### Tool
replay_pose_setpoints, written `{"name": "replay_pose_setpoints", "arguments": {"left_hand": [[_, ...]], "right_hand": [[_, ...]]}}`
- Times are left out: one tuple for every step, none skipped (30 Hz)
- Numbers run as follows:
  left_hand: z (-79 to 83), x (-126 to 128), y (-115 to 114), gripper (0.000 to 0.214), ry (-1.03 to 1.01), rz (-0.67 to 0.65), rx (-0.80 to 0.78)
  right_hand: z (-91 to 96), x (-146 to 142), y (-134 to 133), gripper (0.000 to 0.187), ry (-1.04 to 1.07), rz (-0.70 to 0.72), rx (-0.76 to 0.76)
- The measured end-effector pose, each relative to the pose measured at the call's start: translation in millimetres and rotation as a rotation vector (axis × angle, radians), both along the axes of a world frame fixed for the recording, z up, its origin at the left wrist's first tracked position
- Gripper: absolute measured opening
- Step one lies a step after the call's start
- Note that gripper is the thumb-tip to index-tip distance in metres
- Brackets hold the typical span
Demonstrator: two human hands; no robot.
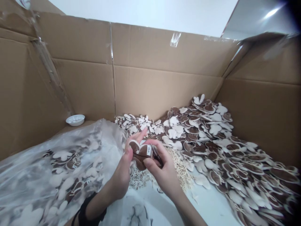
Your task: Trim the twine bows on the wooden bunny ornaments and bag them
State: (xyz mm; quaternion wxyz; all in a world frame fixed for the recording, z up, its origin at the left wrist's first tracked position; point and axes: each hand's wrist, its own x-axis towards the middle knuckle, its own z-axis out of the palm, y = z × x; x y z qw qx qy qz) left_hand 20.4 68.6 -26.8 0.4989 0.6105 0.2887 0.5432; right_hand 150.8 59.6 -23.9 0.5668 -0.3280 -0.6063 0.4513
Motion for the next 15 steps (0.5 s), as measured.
{"name": "replay_pose_setpoints", "arguments": {"left_hand": [[-0.4, 0, 0, 0.048, 0.069, 0.011, 0.052], [-1.0, 0, 1, 0.047, 0.145, 0.025, 0.129], [-1.7, 0, 2, 0.047, 0.223, 0.05, 0.23], [-2.4, 1, 3, 0.046, 0.29, 0.088, 0.343], [-3.0, 1, 4, 0.045, 0.344, 0.129, 0.447], [-3.2, 2, 5, 0.045, 0.382, 0.168, 0.533], [-3.0, 2, 5, 0.044, 0.411, 0.197, 0.584], [-2.0, 1, 5, 0.044, 0.431, 0.212, 0.595], [-0.3, 0, 5, 0.044, 0.438, 0.218, 0.581], [2.0, -2, 4, 0.044, 0.449, 0.217, 0.574], [4.9, -5, 3, 0.043, 0.467, 0.216, 0.578], [8.1, -8, 2, 0.042, 0.489, 0.217, 0.596], [11.3, -11, 1, 0.04, 0.511, 0.221, 0.622], [14.4, -14, 0, 0.037, 0.528, 0.231, 0.656], [16.9, -16, -1, 0.034, 0.544, 0.242, 0.688]], "right_hand": [[0.0, 0, 1, 0.016, 0.013, 0.055, -0.034], [-0.5, 0, 2, 0.019, 0.052, 0.089, -0.067], [-1.6, -1, 2, 0.023, 0.108, 0.09, -0.095], [-3.0, -1, 2, 0.025, 0.173, 0.058, -0.118], [-4.5, -2, 1, 0.024, 0.233, 0.009, -0.138], [-5.5, -2, 0, 0.023, 0.273, -0.037, -0.151], [-6.0, -2, -1, 0.023, 0.28, -0.067, -0.152], [-5.6, -1, -1, 0.022, 0.248, -0.082, -0.13], [-4.4, 0, -2, 0.022, 0.176, -0.088, -0.082], [-2.4, 2, -2, 0.021, 0.073, -0.102, -0.011], [0.1, 6, -2, 0.019, -0.044, -0.131, 0.076], [2.8, 9, -1, 0.014, -0.155, -0.174, 0.165], [5.4, 13, 0, 0.007, -0.247, -0.221, 0.248], [7.6, 17, 0, 0.003, -0.311, -0.26, 0.321], [9.4, 21, 0, 0.01, -0.353, -0.281, 0.378]]}}
